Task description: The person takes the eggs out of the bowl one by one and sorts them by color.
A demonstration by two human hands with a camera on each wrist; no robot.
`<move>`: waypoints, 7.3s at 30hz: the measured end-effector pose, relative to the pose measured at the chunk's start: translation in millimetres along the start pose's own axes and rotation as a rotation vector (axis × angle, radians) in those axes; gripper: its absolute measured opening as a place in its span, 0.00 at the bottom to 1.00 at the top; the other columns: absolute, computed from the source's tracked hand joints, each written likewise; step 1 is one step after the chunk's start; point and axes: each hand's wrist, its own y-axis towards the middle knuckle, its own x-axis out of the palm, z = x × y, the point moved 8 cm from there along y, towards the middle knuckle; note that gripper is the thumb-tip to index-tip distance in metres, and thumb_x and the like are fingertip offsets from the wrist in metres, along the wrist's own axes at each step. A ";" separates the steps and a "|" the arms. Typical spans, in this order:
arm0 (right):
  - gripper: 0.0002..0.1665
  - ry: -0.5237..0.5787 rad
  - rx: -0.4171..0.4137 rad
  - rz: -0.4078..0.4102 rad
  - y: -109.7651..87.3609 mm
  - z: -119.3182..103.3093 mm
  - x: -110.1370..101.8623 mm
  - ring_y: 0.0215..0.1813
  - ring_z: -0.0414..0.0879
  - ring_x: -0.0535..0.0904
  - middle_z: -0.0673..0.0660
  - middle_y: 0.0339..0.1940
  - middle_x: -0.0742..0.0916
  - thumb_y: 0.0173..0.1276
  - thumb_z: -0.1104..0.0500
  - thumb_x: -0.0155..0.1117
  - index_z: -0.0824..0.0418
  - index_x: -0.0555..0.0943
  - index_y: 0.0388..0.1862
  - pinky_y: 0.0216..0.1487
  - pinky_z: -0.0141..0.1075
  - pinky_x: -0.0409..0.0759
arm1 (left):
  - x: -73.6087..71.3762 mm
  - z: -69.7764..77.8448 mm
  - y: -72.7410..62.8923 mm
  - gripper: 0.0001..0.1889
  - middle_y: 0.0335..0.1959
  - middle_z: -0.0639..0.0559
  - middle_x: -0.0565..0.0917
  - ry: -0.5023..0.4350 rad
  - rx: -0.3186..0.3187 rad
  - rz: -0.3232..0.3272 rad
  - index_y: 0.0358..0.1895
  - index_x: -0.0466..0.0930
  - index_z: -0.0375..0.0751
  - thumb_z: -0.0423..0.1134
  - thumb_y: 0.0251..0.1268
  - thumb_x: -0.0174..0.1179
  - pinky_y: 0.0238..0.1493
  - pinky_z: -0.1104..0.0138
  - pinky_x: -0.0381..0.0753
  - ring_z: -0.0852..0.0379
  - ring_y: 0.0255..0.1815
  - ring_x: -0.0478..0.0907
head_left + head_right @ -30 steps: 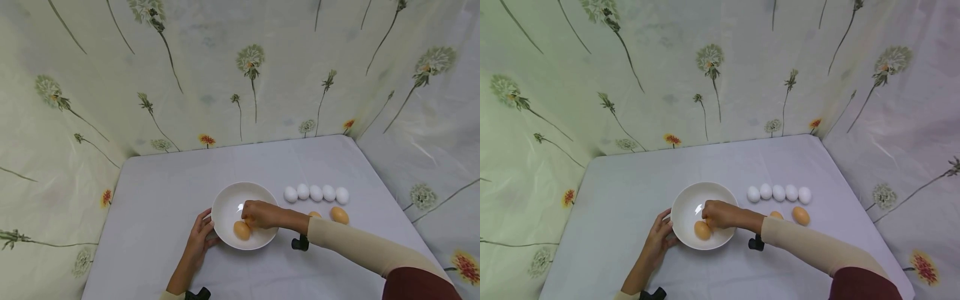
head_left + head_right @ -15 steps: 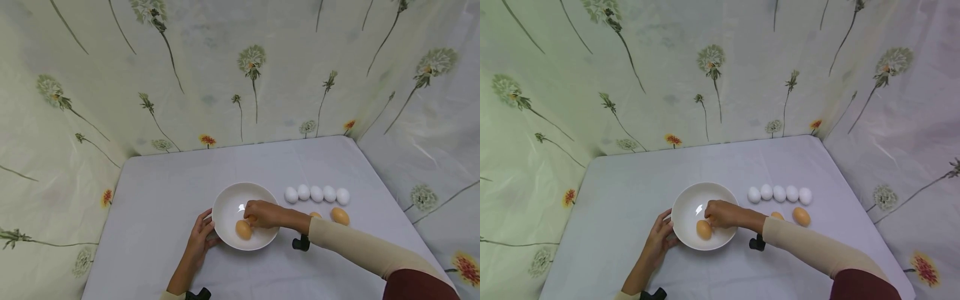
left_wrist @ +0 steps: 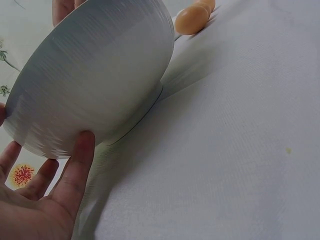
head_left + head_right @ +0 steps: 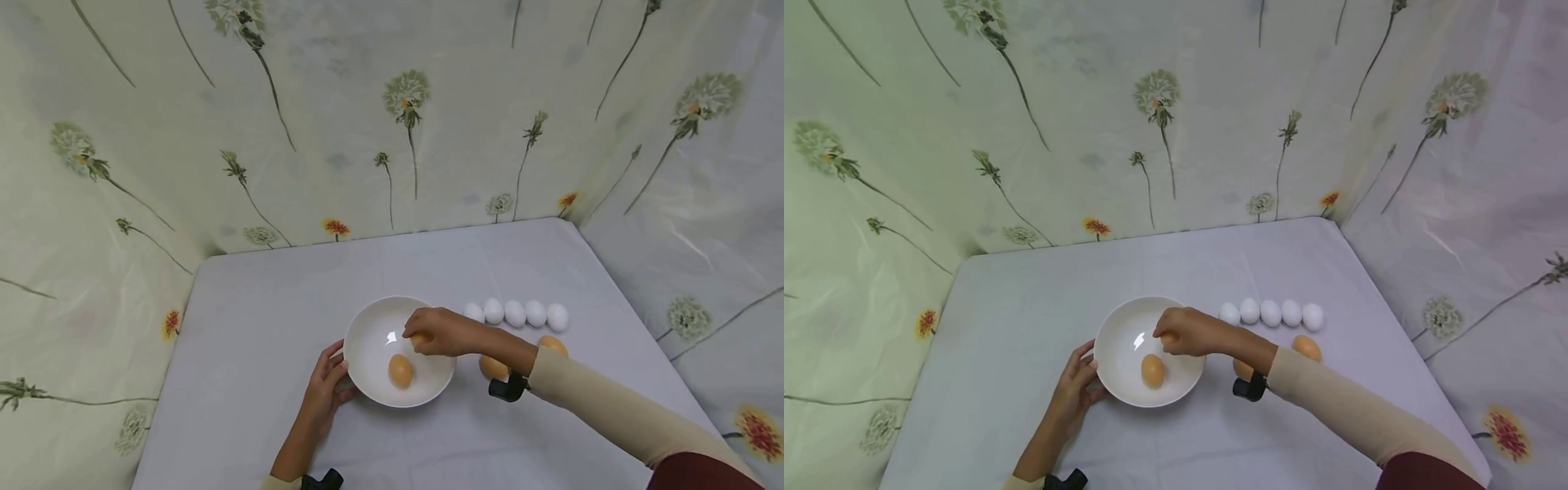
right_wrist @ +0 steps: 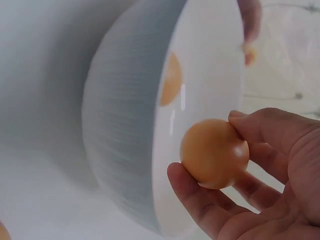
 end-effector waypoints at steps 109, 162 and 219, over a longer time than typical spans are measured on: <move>0.26 0.041 0.539 0.155 -226.0 184.9 -30.7 0.57 0.69 0.78 0.71 0.60 0.81 0.67 0.57 0.69 0.68 0.78 0.61 0.48 0.55 0.82 | 0.6 1.9 -0.6 0.28 0.70 0.41 0.69 0.014 0.000 -0.013 0.75 0.60 0.52 0.46 0.75 0.55 0.48 0.54 0.85 0.55 0.57 0.79; 0.22 0.075 0.065 0.041 -20.4 -7.1 -42.3 0.58 0.56 0.83 0.57 0.57 0.84 0.67 0.59 0.70 0.62 0.80 0.59 0.48 0.38 0.86 | -1.8 2.7 -0.6 0.27 0.69 0.42 0.70 -0.010 -0.007 -0.007 0.73 0.62 0.55 0.44 0.74 0.56 0.48 0.53 0.86 0.55 0.57 0.80; 0.22 -0.205 -0.062 -0.205 33.2 -22.3 76.6 0.58 0.48 0.79 0.55 0.57 0.84 0.61 0.64 0.73 0.60 0.84 0.55 0.61 0.41 0.78 | -0.9 3.3 -0.2 0.28 0.71 0.40 0.68 0.002 -0.002 -0.010 0.74 0.60 0.52 0.45 0.75 0.55 0.49 0.54 0.86 0.49 0.59 0.79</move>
